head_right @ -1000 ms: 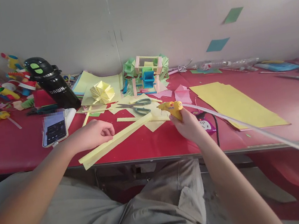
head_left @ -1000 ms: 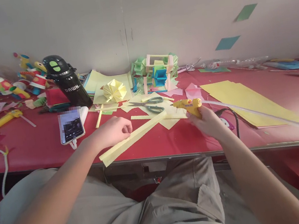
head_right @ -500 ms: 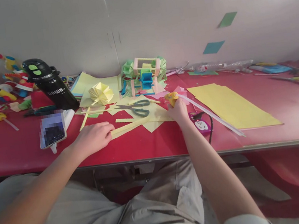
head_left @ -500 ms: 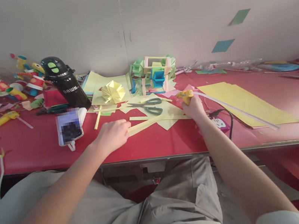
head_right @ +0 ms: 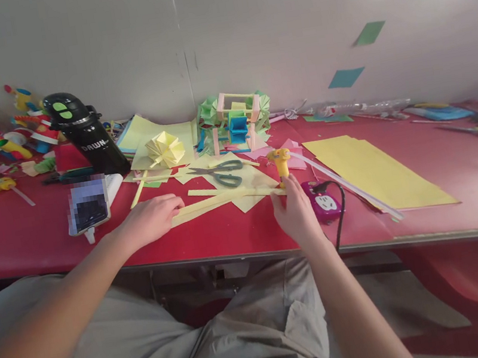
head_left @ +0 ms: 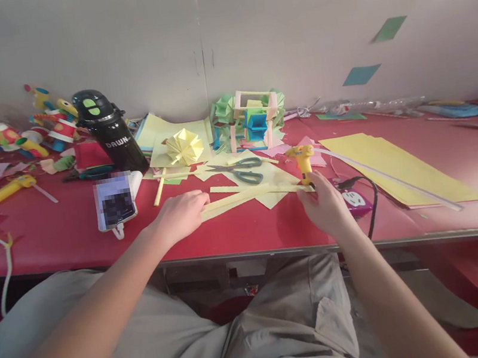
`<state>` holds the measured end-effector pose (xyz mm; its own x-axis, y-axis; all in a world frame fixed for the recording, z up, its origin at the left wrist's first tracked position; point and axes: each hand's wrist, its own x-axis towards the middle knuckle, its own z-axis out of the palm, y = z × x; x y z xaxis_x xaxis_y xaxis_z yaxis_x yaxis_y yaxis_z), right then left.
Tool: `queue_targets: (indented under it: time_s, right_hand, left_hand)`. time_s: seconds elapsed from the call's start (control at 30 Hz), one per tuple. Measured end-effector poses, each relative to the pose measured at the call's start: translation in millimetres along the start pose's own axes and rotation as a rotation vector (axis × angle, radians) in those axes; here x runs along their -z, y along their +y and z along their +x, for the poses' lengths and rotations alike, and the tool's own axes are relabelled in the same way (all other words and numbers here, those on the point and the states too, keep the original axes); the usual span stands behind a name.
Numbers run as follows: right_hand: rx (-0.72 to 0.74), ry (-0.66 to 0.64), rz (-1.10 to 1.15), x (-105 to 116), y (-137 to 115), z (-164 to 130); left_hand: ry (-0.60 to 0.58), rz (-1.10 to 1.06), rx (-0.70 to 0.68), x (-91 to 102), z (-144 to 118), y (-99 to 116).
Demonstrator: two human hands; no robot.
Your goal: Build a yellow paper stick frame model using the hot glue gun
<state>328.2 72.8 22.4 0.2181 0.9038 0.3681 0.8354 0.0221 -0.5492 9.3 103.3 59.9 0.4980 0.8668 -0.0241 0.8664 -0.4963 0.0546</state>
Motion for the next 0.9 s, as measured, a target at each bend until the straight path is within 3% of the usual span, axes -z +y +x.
queue_targets:
  time_s: [0.1,0.3,0.53,0.73,0.9]
  right_hand:
    - [0.267,-0.128,0.12,0.7,-10.4,-3.8]
    - [0.645,-0.471,0.028,-13.5,-39.9,39.2]
    - [0.643,-0.741,-0.122,-21.9,-65.6,56.3]
    - [0.598,-0.786,-0.256,-21.5,-71.3,60.3]
    - [0.604,-0.797,-0.287,-19.9,-72.3,62.9]
  left_hand:
    - [0.008,-0.025,-0.009,-0.9,1.3,-4.0]
    - [-0.001,-0.108,-0.015,-1.3,4.6,-9.6]
    - [-0.04,-0.184,-0.043,-1.5,9.4,-15.2]
    - [-0.093,-0.172,-0.101,4.6,8.8,-16.1]
    - [-0.127,-0.163,-0.056,10.1,4.5,-23.0]
